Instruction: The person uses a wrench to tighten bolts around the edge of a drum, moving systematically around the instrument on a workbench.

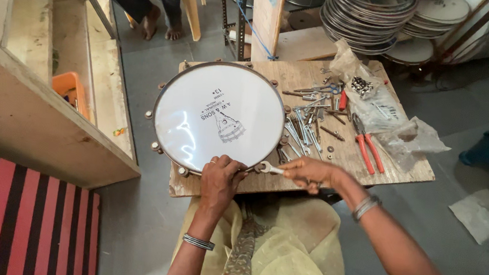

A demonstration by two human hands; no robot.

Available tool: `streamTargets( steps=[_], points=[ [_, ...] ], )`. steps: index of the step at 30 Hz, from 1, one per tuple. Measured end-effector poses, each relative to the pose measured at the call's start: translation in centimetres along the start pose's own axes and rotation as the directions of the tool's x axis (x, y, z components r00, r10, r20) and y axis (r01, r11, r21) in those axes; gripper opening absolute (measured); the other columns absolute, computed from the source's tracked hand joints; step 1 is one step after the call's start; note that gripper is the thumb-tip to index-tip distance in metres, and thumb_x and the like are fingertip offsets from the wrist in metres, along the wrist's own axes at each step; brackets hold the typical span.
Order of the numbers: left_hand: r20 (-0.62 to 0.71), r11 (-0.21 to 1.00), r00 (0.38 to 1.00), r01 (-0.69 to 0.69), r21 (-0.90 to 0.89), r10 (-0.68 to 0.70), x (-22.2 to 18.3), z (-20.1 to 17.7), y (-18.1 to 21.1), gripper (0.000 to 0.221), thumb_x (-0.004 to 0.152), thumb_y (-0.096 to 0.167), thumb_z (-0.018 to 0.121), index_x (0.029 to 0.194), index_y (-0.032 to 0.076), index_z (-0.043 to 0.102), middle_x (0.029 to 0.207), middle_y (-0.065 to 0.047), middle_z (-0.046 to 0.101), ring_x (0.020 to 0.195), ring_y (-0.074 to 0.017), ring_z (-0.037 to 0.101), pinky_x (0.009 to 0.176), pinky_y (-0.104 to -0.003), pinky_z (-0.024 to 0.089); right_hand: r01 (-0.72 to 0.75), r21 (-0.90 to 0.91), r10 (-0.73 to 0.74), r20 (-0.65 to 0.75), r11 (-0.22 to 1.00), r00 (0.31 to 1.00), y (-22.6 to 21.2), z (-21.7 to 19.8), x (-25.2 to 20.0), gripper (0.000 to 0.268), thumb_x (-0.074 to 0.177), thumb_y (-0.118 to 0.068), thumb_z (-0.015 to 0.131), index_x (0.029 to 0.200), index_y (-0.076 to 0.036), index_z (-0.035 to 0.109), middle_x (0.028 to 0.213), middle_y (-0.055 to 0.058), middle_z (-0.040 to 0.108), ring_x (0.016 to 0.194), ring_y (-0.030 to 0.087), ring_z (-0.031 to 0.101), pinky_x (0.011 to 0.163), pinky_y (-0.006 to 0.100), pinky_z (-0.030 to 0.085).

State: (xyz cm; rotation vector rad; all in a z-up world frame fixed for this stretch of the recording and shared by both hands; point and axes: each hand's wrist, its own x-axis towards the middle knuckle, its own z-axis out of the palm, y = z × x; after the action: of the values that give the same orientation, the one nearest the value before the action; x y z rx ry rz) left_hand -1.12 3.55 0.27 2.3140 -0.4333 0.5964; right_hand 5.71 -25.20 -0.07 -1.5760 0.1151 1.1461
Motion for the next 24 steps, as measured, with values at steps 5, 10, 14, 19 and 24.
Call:
streamTargets(
  steps=[5,10,14,19,24],
  points=[
    [0.024,1.000,1.000,-0.013,0.002,0.013,-0.1,-0.5,-0.8,0.016,0.075,0.018,0.084,0.087,0.013,0.075,0.083,-0.004,0.064,0.083,-0.0283,0.060,0.073,-0.042,0.046,-0.099,-0.727,-0.017,-0.150,0.680,0.989,-7.2,1.6,-2.4,0.042,0.097,-0.027,0.064,0.138,-0.025,0.067,0.058,0.001,0.057,0.040,0.010,0.043,0.036,0.028,0.036],
    [0.021,1.000,1.000,-0.002,0.017,0.001,0.0,-0.5,-1.0,0.015,0.074,0.019,0.085,0.085,0.013,0.076,0.081,-0.004,0.064,0.080,-0.0278,0.059,0.071,-0.043,0.045,0.114,-0.733,-0.424,-0.253,0.670,0.869,-5.6,4.3,-4.5,0.038,0.099,-0.028,0.061,0.135,-0.019,0.069,0.057,0.002,0.061,0.041,0.008,0.048,0.038,0.025,0.039],
    [0.018,0.999,1.000,0.023,0.026,-0.024,0.0,-0.4,-0.7,0.015,0.074,0.020,0.086,0.084,0.014,0.076,0.080,-0.004,0.063,0.079,-0.0282,0.058,0.070,-0.043,0.044,0.370,0.011,-0.328,-0.437,0.929,0.837,1.9,6.2,-3.2,0.045,0.099,-0.024,0.059,0.144,-0.015,0.054,0.062,0.001,0.060,0.039,0.009,0.047,0.036,0.026,0.041],
    [-0.046,0.999,0.999,0.019,0.042,-0.017,0.0,0.4,0.3,0.013,0.076,0.020,0.084,0.085,0.014,0.076,0.081,-0.004,0.062,0.081,-0.0281,0.058,0.069,-0.043,0.042,0.431,0.298,-0.282,-0.432,0.852,0.857,8.7,10.9,-0.3,0.033,0.102,-0.028,0.057,0.126,-0.008,0.066,0.060,0.001,0.055,0.036,0.008,0.042,0.035,0.023,0.038],
    [-0.076,0.999,0.996,0.043,0.022,-0.042,-0.1,0.7,0.7,0.012,0.077,0.019,0.083,0.085,0.014,0.075,0.080,-0.004,0.061,0.080,-0.0273,0.058,0.070,-0.043,0.042,0.487,0.353,-0.294,-0.476,0.799,0.828,9.3,13.0,1.9,0.031,0.104,-0.028,0.055,0.124,-0.007,0.064,0.061,0.003,0.055,0.037,0.011,0.044,0.037,0.027,0.040]
  ],
)
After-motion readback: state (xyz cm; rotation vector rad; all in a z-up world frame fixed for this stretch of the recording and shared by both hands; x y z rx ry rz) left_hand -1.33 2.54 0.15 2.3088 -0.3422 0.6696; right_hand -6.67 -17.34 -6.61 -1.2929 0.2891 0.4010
